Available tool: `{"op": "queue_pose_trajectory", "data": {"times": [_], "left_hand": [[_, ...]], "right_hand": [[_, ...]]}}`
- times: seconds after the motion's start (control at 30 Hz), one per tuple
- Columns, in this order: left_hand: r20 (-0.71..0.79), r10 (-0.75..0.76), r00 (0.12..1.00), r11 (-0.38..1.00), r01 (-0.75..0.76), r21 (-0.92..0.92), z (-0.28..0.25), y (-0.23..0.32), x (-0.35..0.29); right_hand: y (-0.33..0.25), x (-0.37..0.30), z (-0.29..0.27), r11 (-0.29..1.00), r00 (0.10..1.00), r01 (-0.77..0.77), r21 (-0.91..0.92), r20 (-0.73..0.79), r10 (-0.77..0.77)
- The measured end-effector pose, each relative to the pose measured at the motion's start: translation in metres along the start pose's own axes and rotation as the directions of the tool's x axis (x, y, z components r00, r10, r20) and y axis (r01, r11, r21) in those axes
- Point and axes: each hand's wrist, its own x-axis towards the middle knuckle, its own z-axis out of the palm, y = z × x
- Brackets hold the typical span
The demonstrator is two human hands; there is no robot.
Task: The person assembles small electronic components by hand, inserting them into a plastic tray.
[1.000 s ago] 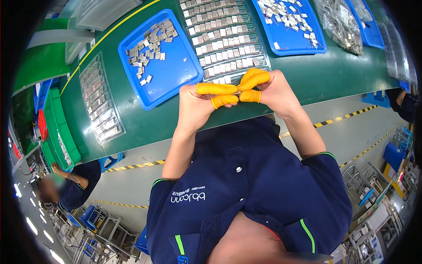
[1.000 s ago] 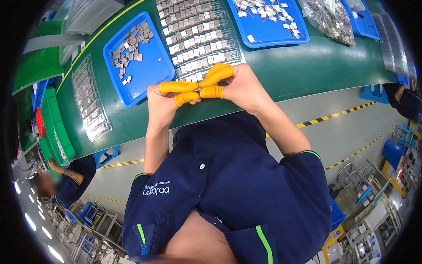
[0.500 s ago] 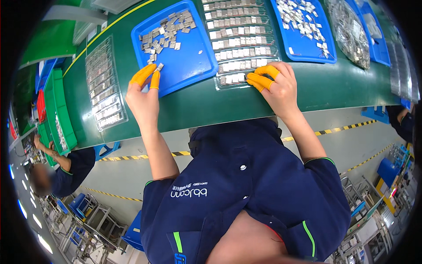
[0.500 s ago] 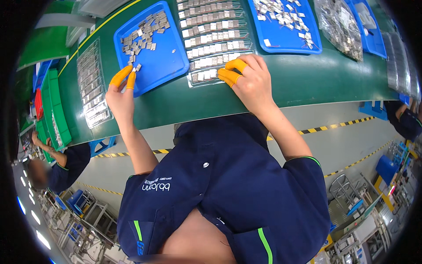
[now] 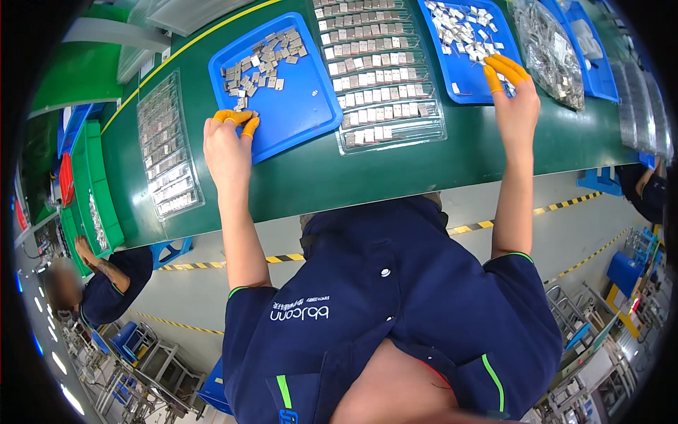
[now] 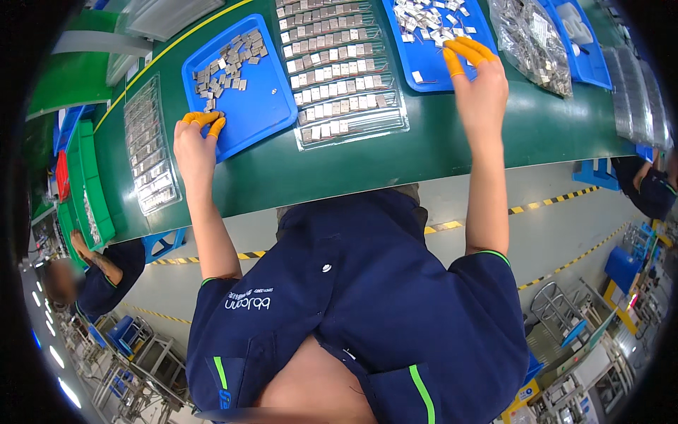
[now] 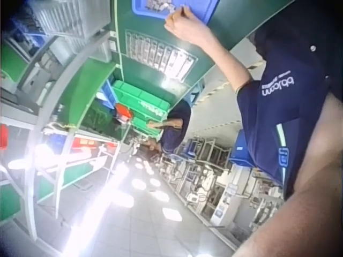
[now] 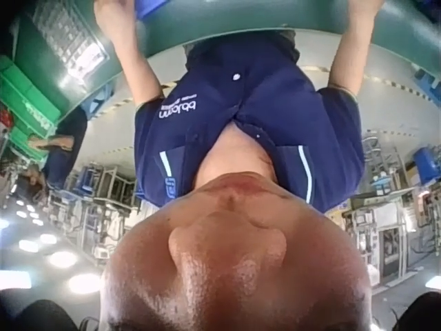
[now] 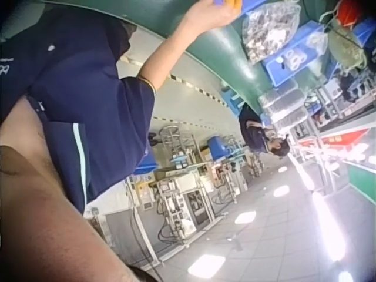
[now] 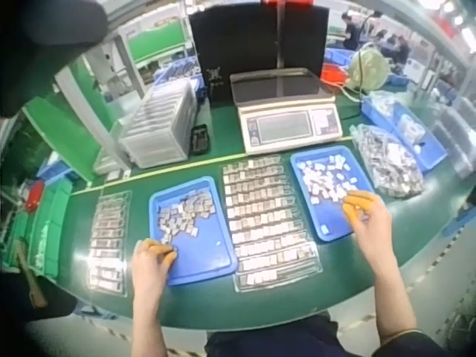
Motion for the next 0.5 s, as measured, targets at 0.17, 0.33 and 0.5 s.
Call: {"op": "queue_pose_trajectory", "data": {"times": [0.17, 0.33, 0.5], "left_hand": [[-0.001, -0.009, 1.000, 1.000, 0.009, -0.025, 0.001, 0.001, 0.002], [0.062, -0.283, 0.957, 0.907, 0.288, -0.306, -0.002, 0.013, 0.001], [0.254, -0.305, 0.918, 0.372, 0.360, -0.856, 0.004, 0.022, -0.007]], "right_hand": [[0.027, 0.012, 0.012, 0.995, 0.983, -0.080, -0.059, 0.158, 0.089], [0.042, 0.024, 0.038, 0.979, 0.990, -0.050, -0.196, 0.120, 0.074], [0.031, 0.029, 0.036, 0.960, 0.974, -0.061, -0.274, 0.195, 0.118]]}}
